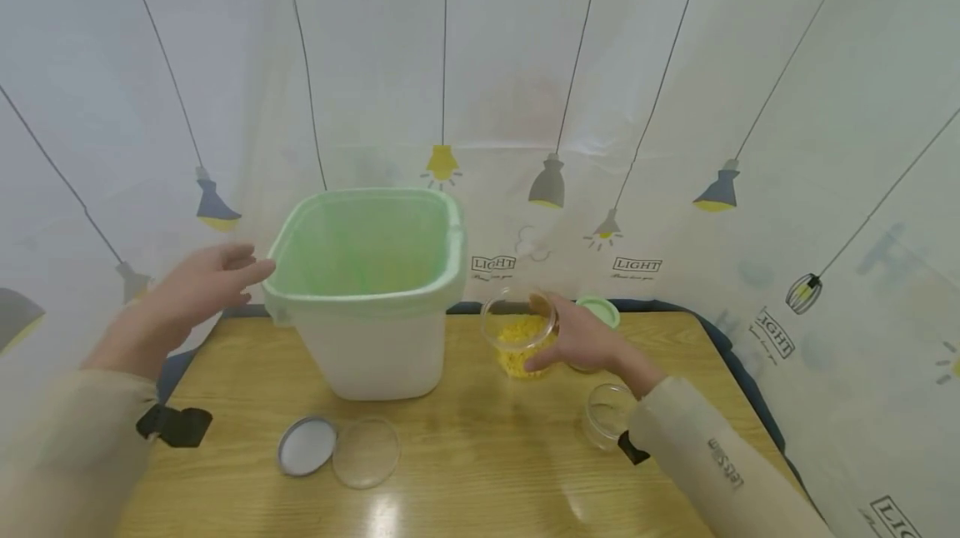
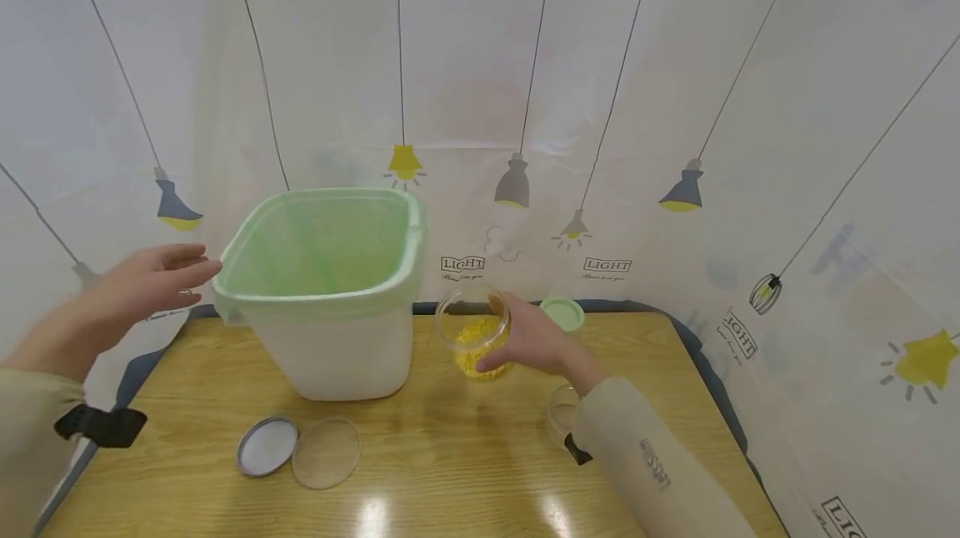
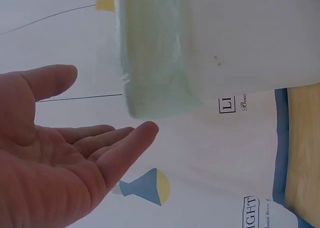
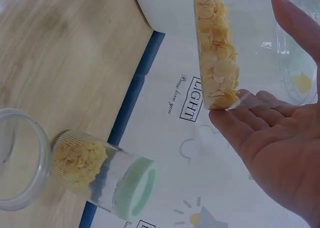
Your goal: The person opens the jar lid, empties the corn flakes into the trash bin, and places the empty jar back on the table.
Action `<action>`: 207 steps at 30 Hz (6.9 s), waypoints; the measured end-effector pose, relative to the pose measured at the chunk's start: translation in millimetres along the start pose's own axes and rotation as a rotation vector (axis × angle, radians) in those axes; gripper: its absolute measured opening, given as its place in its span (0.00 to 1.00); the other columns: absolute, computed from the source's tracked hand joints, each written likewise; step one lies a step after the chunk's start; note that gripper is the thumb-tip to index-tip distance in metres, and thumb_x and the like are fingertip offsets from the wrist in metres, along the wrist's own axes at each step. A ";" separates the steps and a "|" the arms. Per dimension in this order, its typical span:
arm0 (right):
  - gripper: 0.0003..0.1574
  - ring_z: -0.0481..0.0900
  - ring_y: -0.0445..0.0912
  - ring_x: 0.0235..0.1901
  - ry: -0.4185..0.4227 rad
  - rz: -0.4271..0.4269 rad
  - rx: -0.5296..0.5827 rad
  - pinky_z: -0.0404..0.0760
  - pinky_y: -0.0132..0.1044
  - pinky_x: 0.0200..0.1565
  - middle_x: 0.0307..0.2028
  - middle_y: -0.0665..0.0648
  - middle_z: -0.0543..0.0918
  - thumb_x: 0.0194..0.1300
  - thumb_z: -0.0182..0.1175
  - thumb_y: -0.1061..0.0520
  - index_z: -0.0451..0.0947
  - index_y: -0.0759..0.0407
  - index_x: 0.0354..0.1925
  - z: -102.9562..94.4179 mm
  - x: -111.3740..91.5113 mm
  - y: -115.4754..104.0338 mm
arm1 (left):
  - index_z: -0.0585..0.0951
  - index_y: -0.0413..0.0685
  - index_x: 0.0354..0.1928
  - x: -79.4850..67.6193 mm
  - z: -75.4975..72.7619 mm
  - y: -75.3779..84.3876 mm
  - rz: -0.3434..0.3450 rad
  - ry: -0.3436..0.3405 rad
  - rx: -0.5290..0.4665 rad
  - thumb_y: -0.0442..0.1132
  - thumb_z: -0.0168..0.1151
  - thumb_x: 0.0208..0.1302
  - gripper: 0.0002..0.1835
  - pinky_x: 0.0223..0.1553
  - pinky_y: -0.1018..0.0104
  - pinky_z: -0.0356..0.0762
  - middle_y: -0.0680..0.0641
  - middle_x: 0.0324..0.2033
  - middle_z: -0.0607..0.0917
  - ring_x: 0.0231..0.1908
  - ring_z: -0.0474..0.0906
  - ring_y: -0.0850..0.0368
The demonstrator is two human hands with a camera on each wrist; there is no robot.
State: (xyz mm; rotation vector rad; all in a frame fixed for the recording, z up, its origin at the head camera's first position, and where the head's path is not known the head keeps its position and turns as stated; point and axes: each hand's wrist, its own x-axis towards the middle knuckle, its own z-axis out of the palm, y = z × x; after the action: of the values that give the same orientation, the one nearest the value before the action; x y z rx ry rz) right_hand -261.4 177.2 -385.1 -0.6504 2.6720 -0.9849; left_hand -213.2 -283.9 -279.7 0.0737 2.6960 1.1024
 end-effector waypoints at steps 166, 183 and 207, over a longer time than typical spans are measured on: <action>0.37 0.62 0.53 0.68 0.069 0.013 -0.996 0.50 0.47 0.77 0.64 0.57 0.71 0.62 0.62 0.59 0.64 0.55 0.68 -57.0 93.9 -211.6 | 0.49 0.49 0.76 13.2 90.2 -1.0 0.021 0.048 -0.767 0.56 0.30 0.77 0.32 0.66 0.33 0.62 0.36 0.74 0.45 0.74 0.45 0.35; 0.39 0.60 0.53 0.70 0.052 0.008 -1.092 0.48 0.46 0.77 0.67 0.56 0.69 0.63 0.61 0.60 0.61 0.55 0.70 -54.7 94.6 -214.5 | 0.50 0.52 0.76 13.5 90.6 -1.9 0.032 0.035 -0.732 0.57 0.31 0.77 0.32 0.65 0.32 0.62 0.37 0.75 0.45 0.74 0.44 0.34; 0.35 0.65 0.49 0.66 0.045 -0.050 -1.145 0.49 0.45 0.77 0.64 0.54 0.72 0.61 0.58 0.65 0.66 0.54 0.66 -46.6 95.2 -219.6 | 0.50 0.57 0.76 11.4 88.2 -3.8 0.036 0.028 -0.720 0.59 0.31 0.77 0.32 0.65 0.30 0.61 0.39 0.75 0.45 0.75 0.42 0.36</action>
State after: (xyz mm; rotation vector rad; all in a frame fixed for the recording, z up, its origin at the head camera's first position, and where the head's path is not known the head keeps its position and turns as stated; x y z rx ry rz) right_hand -289.0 9.2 -210.5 -0.8463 3.0678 0.6638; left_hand -204.1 -224.7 -345.5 -0.0161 2.1597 2.0084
